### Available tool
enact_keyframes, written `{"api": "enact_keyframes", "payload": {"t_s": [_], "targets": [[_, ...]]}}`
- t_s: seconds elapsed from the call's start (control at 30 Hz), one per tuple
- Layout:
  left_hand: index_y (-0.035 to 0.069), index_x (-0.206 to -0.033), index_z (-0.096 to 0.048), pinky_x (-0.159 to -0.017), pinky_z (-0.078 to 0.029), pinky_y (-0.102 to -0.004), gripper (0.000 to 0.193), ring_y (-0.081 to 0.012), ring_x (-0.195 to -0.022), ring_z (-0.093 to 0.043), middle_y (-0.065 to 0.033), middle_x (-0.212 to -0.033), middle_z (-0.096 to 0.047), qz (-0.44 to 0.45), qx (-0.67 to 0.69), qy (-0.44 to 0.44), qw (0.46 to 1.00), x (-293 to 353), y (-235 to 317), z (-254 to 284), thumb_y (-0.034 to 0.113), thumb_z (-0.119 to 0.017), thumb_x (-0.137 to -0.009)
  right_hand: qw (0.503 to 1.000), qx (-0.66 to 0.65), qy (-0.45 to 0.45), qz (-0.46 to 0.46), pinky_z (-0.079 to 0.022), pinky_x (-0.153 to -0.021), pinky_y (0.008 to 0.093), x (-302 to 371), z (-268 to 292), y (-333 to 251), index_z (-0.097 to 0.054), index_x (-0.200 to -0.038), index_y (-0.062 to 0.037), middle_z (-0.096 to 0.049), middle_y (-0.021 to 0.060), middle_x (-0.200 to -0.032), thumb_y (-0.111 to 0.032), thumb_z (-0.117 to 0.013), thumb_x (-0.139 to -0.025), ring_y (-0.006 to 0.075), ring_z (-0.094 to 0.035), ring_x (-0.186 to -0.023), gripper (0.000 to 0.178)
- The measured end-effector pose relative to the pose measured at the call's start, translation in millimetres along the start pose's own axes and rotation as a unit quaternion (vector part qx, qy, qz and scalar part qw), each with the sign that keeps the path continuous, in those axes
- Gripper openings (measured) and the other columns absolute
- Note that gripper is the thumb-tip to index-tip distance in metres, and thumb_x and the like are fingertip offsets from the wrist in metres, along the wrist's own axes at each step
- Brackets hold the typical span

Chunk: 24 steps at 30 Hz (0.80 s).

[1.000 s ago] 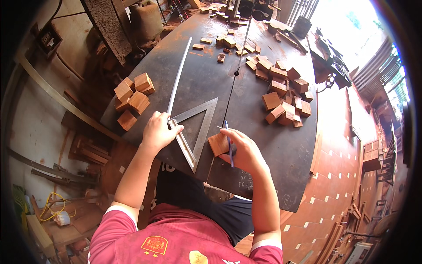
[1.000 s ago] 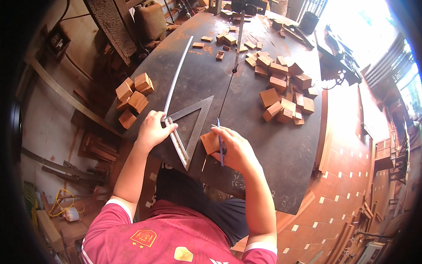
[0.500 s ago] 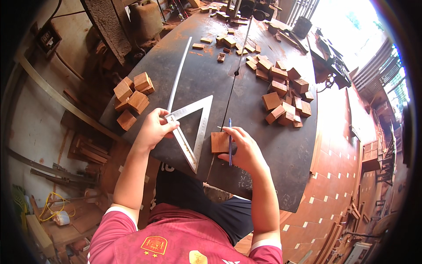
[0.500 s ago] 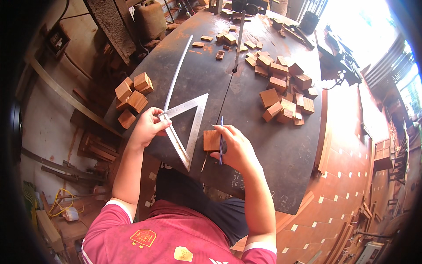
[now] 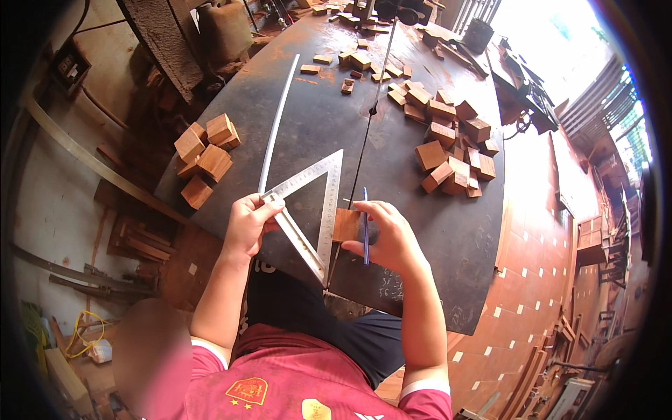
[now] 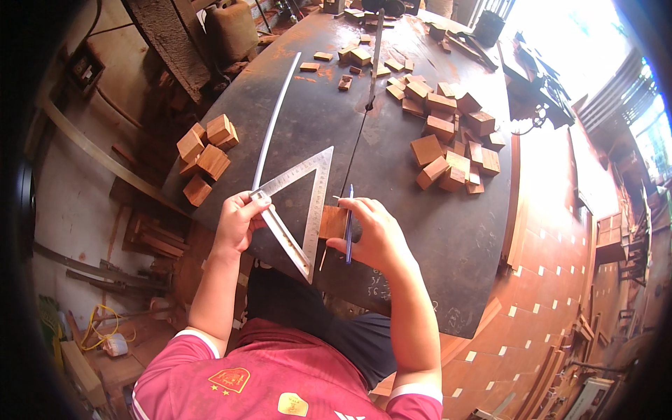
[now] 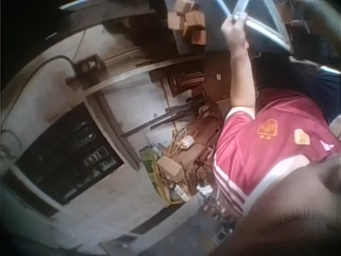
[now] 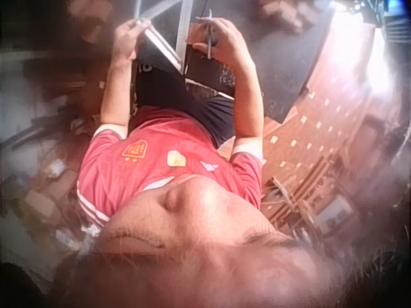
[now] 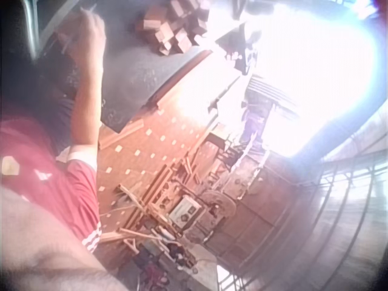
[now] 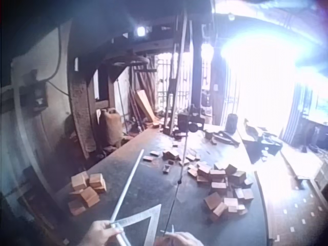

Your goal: The person uses a metal set square and a ruler to measure and mark small wooden blocks with a blue pen. They repeatedly position the tools, draw lines, and place the marked blocks into a separate pile on the workbench.

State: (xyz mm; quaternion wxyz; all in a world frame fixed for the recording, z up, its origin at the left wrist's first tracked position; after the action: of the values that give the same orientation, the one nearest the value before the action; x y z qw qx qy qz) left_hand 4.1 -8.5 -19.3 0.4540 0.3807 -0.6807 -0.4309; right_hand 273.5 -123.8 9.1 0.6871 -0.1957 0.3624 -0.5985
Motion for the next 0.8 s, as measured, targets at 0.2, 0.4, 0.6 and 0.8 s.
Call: {"api": "enact_keyframes", "payload": {"t_s": [0.2,0.4,0.6,0.8], "targets": [[0.002,-0.095,-0.066,-0.06,-0.047,-0.0211,0.006,-0.0055,-0.068,-0.059,-0.0012,-0.082,-0.066,-0.112,0.0,0.01,0.994,-4.7,-16.2,-12.8,0.008,-0.067,-0.095,0.99,-0.108,0.087,-0.022,-0.055,-0.075,0.0317,-2.2,-5.8,17.6,-0.066,-0.12,-0.004,-0.072,0.0088,-0.086,-0.015,-0.077,-0.09,0.022,-0.069,-0.08,0.034],[0.008,-0.087,-0.05,-0.052,-0.042,-0.0239,0.017,-0.0085,-0.057,-0.051,-0.0021,-0.071,-0.055,-0.177,0.009,0.039,0.983,-11.7,-42.4,-17.4,0.012,-0.06,-0.1,0.922,-0.344,0.077,-0.159,-0.05,-0.071,0.0224,-0.7,-19.1,19.0,-0.063,-0.098,0.0014,-0.067,0.002,-0.087,-0.001,-0.067,-0.092,0.0057,-0.061,-0.079,0.008],[0.007,-0.086,-0.049,-0.05,-0.042,-0.0233,0.018,-0.0083,-0.054,-0.048,-0.0022,-0.068,-0.051,-0.212,0.004,0.032,0.977,-8.2,-37.2,-23.8,0.011,-0.057,-0.101,0.924,-0.342,0.062,-0.159,-0.049,-0.063,0.0214,-1.2,-25.0,22.0,-0.066,-0.095,0.0026,-0.067,0.0015,-0.077,-0.001,-0.066,-0.09,0.0033,-0.059,-0.071,0.006],[0.007,-0.088,-0.048,-0.048,-0.042,-0.0236,0.016,-0.0086,-0.053,-0.048,-0.0021,-0.067,-0.049,-0.2,0.024,0.011,0.979,-8.8,-37.0,-26.7,0.011,-0.056,-0.101,0.925,-0.338,0.109,-0.134,-0.047,-0.06,0.0212,-1.5,-32.9,23.2,-0.069,-0.099,0.0032,-0.068,0.0016,-0.077,0.0,-0.065,-0.092,0.0027,-0.059,-0.068,0.009]]}}
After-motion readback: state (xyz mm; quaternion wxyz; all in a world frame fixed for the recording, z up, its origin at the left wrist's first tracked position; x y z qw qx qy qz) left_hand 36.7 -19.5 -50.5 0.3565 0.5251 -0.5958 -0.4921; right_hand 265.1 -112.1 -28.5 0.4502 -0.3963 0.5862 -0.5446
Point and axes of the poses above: each hand's wrist, its own x-axis away from the middle knuckle, its own z-axis out of the back of the hand, y = z × x, the point moved 2 cm from there along -x, towards the middle knuckle
